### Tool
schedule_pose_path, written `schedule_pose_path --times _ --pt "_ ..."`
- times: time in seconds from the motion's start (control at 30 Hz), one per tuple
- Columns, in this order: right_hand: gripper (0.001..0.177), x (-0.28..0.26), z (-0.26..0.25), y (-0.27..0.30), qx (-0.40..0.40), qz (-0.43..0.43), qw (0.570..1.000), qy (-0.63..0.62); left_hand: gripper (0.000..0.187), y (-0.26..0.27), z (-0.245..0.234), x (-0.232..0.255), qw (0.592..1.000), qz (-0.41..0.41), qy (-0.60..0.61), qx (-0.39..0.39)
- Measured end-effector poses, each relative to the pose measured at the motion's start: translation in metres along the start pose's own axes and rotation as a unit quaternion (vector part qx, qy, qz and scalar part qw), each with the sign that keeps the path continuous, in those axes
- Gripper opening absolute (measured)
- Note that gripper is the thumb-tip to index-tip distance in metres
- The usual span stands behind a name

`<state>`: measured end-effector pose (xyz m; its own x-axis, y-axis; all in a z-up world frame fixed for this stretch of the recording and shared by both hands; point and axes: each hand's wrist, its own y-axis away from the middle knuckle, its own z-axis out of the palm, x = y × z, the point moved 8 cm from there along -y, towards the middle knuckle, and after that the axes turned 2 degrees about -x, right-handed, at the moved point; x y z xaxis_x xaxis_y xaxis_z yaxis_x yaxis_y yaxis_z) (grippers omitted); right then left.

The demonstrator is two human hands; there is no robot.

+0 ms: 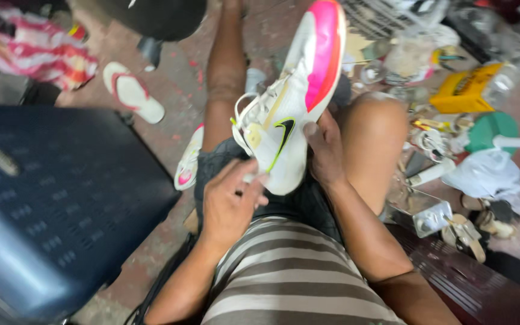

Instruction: The person cleans a white and pink sneaker by first using a small stick to scrape the pink midsole, then wiping the upper with a white cloth, and finally scrubbing the sole with a metal brush. The person handles the shoe throughout, rotating it to access different areas.

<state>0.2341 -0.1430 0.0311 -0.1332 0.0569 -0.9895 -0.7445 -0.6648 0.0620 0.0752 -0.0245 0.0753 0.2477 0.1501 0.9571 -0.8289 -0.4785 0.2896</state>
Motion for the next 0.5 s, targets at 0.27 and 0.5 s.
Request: schedule_pose_path --times 0.27,0.5 --pt "0.090 0.001 -0.013 0.022 0.033 0.105 0.982 -0.154 0.024 -0.010 -0.034 0.071 0.947 0.254 -0.150 0.130" --pt "0.092 -0.008 0.000 0.028 -0.024 0.106 0.986 -0.125 0.106 -0.075 0.010 0.069 0.978 0.185 -0.059 -0.071"
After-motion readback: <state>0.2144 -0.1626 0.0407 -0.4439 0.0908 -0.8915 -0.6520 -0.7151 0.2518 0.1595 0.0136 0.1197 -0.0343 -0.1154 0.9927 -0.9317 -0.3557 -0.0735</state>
